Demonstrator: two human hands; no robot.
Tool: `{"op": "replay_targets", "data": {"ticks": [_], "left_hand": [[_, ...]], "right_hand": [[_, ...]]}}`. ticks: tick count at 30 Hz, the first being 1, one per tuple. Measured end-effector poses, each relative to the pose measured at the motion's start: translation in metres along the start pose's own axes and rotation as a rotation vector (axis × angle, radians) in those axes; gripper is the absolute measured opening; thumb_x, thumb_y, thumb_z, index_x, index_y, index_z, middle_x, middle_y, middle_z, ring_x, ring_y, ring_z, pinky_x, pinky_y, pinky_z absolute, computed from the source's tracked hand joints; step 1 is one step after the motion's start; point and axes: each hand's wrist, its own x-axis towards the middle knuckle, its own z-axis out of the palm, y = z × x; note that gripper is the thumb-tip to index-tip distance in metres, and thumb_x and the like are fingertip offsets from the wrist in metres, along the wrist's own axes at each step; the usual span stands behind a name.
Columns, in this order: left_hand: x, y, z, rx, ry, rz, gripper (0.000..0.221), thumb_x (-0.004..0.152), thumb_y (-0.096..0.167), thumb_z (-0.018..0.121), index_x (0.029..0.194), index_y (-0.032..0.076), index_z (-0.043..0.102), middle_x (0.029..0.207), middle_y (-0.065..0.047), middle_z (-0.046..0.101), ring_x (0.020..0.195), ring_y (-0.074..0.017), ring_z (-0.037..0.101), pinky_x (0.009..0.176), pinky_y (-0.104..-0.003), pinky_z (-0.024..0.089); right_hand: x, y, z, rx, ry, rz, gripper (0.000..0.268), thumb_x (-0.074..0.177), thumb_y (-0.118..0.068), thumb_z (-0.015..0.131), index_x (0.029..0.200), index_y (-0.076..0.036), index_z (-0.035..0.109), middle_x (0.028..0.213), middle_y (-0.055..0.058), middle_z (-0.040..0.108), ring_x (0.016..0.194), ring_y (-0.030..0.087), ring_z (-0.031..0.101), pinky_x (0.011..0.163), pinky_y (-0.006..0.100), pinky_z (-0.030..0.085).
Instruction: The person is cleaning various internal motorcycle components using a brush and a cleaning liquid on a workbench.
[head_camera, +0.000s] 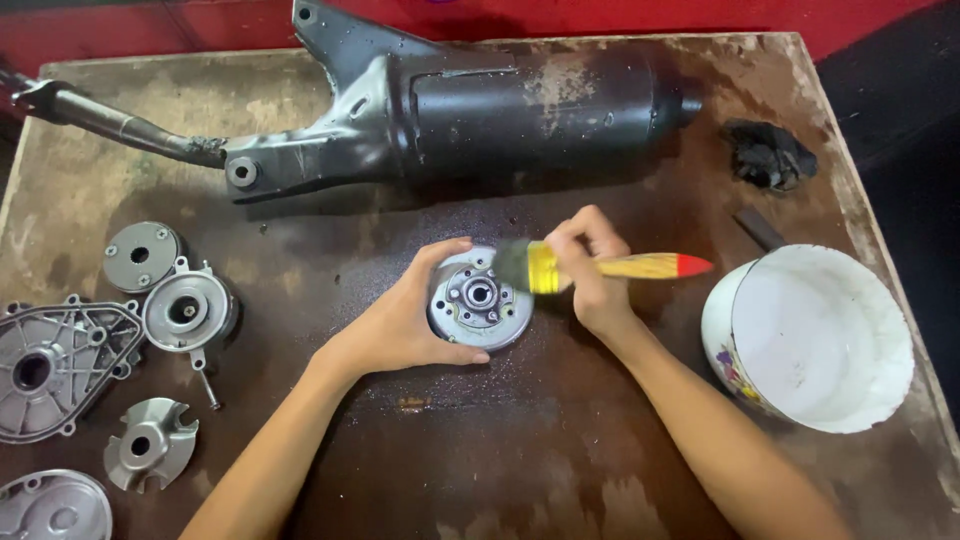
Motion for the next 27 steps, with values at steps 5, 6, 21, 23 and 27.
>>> {"op": "replay_targets", "data": {"ticks": [5, 6, 21, 23, 27], "left_hand": [[0.000, 0.000, -0.001, -0.017, -0.001, -0.021, 0.117, 0.060, 0.030, 0.098, 0.154, 0.012, 0.030, 0.144, -0.014, 0.055, 0.136, -0.0247, 0.056, 0.115, -0.037, 0.042], [0.000, 0.000, -0.001, -0.001, 0.002, -0.006, 0.117, 0.061, 0.030, 0.098, 0.154, 0.012, 0.030, 0.144, -0.015, 0.054, 0.136, -0.0249, 0.056, 0.115, -0.038, 0.042], [0.000, -0.001, 0.000, 0.004, 0.004, 0.042, 0.116, 0.062, 0.030, 0.098, 0.153, 0.010, 0.031, 0.150, -0.015, 0.048, 0.139, -0.0274, 0.052, 0.116, -0.039, 0.040], [0.000, 0.002, -0.001, 0.004, -0.005, -0.010, 0.117, 0.060, 0.031, 0.098, 0.153, 0.011, 0.031, 0.147, -0.014, 0.051, 0.138, -0.0260, 0.054, 0.116, -0.038, 0.041], [0.000, 0.000, -0.001, 0.023, 0.006, 0.029, 0.116, 0.061, 0.031, 0.099, 0.153, 0.011, 0.031, 0.149, -0.015, 0.049, 0.139, -0.0268, 0.052, 0.116, -0.039, 0.040]], "right_hand": [[-0.001, 0.020, -0.009, 0.210, -0.211, 0.025, 0.013, 0.099, -0.009, 0.054, 0.086, -0.007, 0.051, 0.077, 0.001, 0.058, 0.068, 0.006, 0.049, 0.063, 0.025, 0.040], [0.001, 0.015, -0.007, 0.176, -0.127, 0.029, 0.013, 0.099, -0.009, 0.054, 0.087, -0.006, 0.052, 0.080, 0.002, 0.061, 0.070, 0.006, 0.051, 0.065, 0.025, 0.043], [0.001, 0.011, -0.010, 0.141, -0.077, 0.063, 0.015, 0.099, -0.013, 0.052, 0.085, -0.006, 0.051, 0.078, 0.002, 0.056, 0.071, 0.007, 0.047, 0.065, 0.024, 0.039], [0.001, 0.021, -0.016, 0.122, -0.136, 0.038, 0.015, 0.099, -0.012, 0.053, 0.085, -0.007, 0.049, 0.078, 0.002, 0.054, 0.072, 0.007, 0.046, 0.066, 0.024, 0.038], [0.001, 0.022, -0.016, 0.321, -0.228, 0.170, 0.014, 0.095, -0.009, 0.056, 0.082, -0.006, 0.050, 0.074, 0.003, 0.054, 0.068, 0.008, 0.047, 0.064, 0.026, 0.039]]}}
